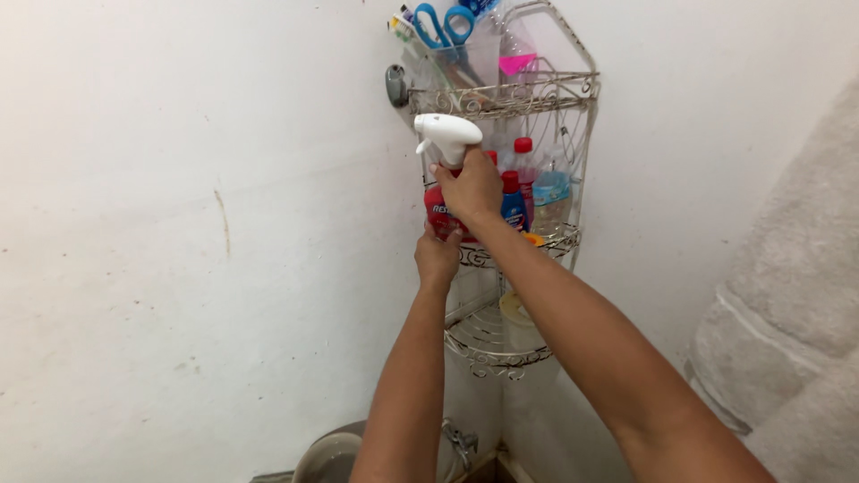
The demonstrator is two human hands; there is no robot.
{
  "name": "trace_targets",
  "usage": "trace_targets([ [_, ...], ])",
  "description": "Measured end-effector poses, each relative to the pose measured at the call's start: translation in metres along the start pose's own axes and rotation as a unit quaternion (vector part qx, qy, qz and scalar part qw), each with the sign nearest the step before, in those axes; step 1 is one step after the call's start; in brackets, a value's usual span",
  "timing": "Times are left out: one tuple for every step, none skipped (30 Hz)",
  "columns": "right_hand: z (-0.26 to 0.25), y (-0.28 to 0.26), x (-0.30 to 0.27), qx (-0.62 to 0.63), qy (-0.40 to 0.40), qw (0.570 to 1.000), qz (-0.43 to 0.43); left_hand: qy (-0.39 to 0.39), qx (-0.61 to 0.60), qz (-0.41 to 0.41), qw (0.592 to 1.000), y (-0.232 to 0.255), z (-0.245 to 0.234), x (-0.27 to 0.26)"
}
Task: The person organizes items on a corner bathroom shelf, moving a yellow container, a red spray bottle, and a white bottle. They then place soap bars into soap dishes on the shelf. Finally, they use a blue sponge to wipe the wall and rinse it with water from a white mug.
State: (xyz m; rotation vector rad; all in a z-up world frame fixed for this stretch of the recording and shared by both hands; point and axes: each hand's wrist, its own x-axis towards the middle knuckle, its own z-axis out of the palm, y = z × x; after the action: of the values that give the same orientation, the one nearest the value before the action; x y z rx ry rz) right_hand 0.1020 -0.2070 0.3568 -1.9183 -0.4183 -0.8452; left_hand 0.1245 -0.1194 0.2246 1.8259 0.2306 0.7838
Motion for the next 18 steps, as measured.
trace_targets([
  [0.002,0.004,0.001,-0.001,-0.004,1.000,0.017,-0.003,0.005,0.002,1.000,-0.001,0.003,0.001],
  [0.004,0.009,0.004,-0.006,-0.007,1.000,0.026,-0.006,0.010,0.003,1.000,-0.003,0.006,0.002],
  [0.006,0.012,0.007,-0.010,-0.011,0.999,0.034,-0.006,0.016,0.013,1.000,-0.004,0.009,0.003],
  [0.007,0.015,0.010,-0.015,-0.014,0.999,0.043,-0.005,0.023,0.023,0.999,-0.006,0.013,0.004],
  [0.008,0.018,0.013,-0.018,-0.012,0.999,0.046,-0.005,0.029,0.033,0.999,-0.007,0.016,0.006],
  [0.008,0.021,0.016,-0.022,-0.010,0.999,0.049,-0.002,0.026,0.044,0.999,-0.007,0.019,0.007],
  [0.009,0.023,0.018,-0.026,-0.008,0.998,0.051,0.001,0.022,0.054,0.998,-0.007,0.021,0.009],
  [0.009,0.024,0.020,-0.016,-0.003,0.999,0.049,0.004,0.018,0.065,0.998,-0.007,0.023,0.010],
  [0.009,0.024,0.022,-0.008,0.001,0.999,0.045,-0.003,0.019,0.052,0.998,-0.007,0.024,0.011],
  [0.007,0.023,0.022,0.001,0.005,0.999,0.042,-0.011,0.021,0.040,0.999,-0.007,0.026,0.012],
  [0.005,0.021,0.021,0.006,-0.006,0.998,0.058,-0.017,0.021,0.029,0.999,-0.007,0.027,0.014],
  [0.003,0.018,0.020,0.011,-0.017,0.997,0.075,-0.010,0.030,0.039,0.999,-0.007,0.030,0.015],
  [0.000,0.014,0.019,0.017,-0.026,0.995,0.091,-0.002,0.039,0.051,0.998,-0.007,0.032,0.017],
  [-0.003,0.011,0.019,0.030,-0.044,0.992,0.112,0.006,0.049,0.064,0.997,-0.008,0.036,0.018],
  [-0.004,0.010,0.018,0.043,-0.063,0.988,0.135,0.006,0.040,0.065,0.997,-0.011,0.038,0.018],
  [-0.005,0.012,0.017,0.056,-0.082,0.982,0.159,0.005,0.032,0.065,0.997,-0.014,0.041,0.018],
  [-0.003,0.014,0.018,0.037,-0.062,0.990,0.119,0.005,0.023,0.066,0.998,-0.016,0.043,0.018],
  [0.002,0.016,0.020,0.018,-0.042,0.996,0.079,0.011,0.019,0.077,0.997,-0.019,0.046,0.016],
])
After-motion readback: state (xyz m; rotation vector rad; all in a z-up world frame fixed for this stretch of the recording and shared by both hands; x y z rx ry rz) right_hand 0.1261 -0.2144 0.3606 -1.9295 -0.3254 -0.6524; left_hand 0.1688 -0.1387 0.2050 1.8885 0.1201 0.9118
